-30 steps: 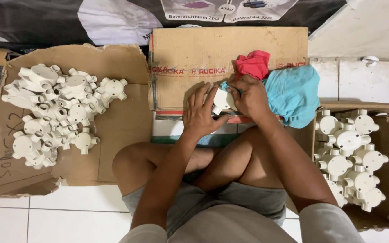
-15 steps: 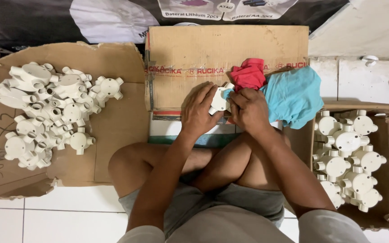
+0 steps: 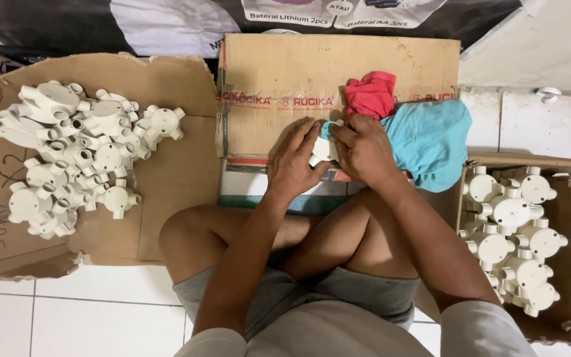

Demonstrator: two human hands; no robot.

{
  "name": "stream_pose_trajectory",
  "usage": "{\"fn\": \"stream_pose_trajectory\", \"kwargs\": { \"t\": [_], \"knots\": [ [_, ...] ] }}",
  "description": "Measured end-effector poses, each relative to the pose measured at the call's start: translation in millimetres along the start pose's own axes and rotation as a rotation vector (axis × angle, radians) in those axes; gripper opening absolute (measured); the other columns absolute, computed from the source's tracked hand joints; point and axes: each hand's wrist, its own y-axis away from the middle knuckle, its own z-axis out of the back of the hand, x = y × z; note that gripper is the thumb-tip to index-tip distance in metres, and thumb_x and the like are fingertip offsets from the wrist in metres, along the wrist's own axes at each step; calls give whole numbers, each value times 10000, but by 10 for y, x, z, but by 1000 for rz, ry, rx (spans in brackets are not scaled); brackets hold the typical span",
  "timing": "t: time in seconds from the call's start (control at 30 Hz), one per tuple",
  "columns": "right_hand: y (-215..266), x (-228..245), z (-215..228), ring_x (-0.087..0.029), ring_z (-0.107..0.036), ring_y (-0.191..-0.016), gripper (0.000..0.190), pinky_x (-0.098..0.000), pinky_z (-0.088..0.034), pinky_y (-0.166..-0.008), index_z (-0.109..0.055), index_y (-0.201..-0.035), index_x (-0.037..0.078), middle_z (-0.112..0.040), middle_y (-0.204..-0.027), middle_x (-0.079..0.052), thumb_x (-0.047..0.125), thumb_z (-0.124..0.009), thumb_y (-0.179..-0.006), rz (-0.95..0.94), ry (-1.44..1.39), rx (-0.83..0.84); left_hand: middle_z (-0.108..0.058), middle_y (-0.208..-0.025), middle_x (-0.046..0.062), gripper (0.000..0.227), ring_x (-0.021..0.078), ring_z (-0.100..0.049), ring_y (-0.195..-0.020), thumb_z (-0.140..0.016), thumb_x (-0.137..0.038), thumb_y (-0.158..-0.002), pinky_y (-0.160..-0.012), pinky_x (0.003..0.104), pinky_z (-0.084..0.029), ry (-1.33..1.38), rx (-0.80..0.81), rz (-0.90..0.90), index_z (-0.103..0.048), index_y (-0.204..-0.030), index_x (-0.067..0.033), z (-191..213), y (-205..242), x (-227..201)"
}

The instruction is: The person sits on the floor and wipes white plastic parts with a blue cloth. They pick up each part from a pile, wipe it, and place it into a cardboard box. The process is repeated for several parts.

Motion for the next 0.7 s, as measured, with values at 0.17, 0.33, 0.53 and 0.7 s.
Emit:
{"fn": "stream_pose_trajectory", "kwargs": {
  "t": [0.17, 0.33, 0.53, 0.7],
  "knots": [
    [244, -25, 32, -285, -627, -769, 195, -382, -468, -655, -755, -973, 166, -607, -884, -56, 144, -664, -802, -23, -9, -22, -455, -1468, 48, 809, 268, -476, -1332, -818, -400, -746, -1081, 380, -441, -12, -24, -9, -484, -1430, -126, -26, 0, 1],
    [462, 2, 65, -262, -630, -788, 226, -381, -461, -683, -754, -999, 177, -616, -887, -41, 177, -687, -783, -44, 20, 0, -484, -1437, 59, 813, 261, -490, -1319, -826, -446, -733, -1077, 364, -446, -31, -62, -27, -507, -1406, -118, -18, -3, -11],
    [357, -4, -25, -258, -631, -830, 227, -373, -446, -700, -758, -1003, 198, -621, -902, -25, 208, -694, -785, -94, 0, 21, -502, -1378, 122, 873, 318, -502, -1287, -864, -356, -661, -1094, 409, -418, 55, -65, -88, -498, -1399, -66, -63, 58, 102],
    [110, -90, -162, -268, -628, -831, 200, -392, -447, -689, -762, -970, 228, -606, -875, -23, 224, -677, -789, -87, -7, 31, -510, -1313, 138, 864, 345, -497, -1262, -866, -304, -647, -1078, 437, -413, 214, 3, -136, -510, -1384, -30, -3, 74, 184]
  ]
}}
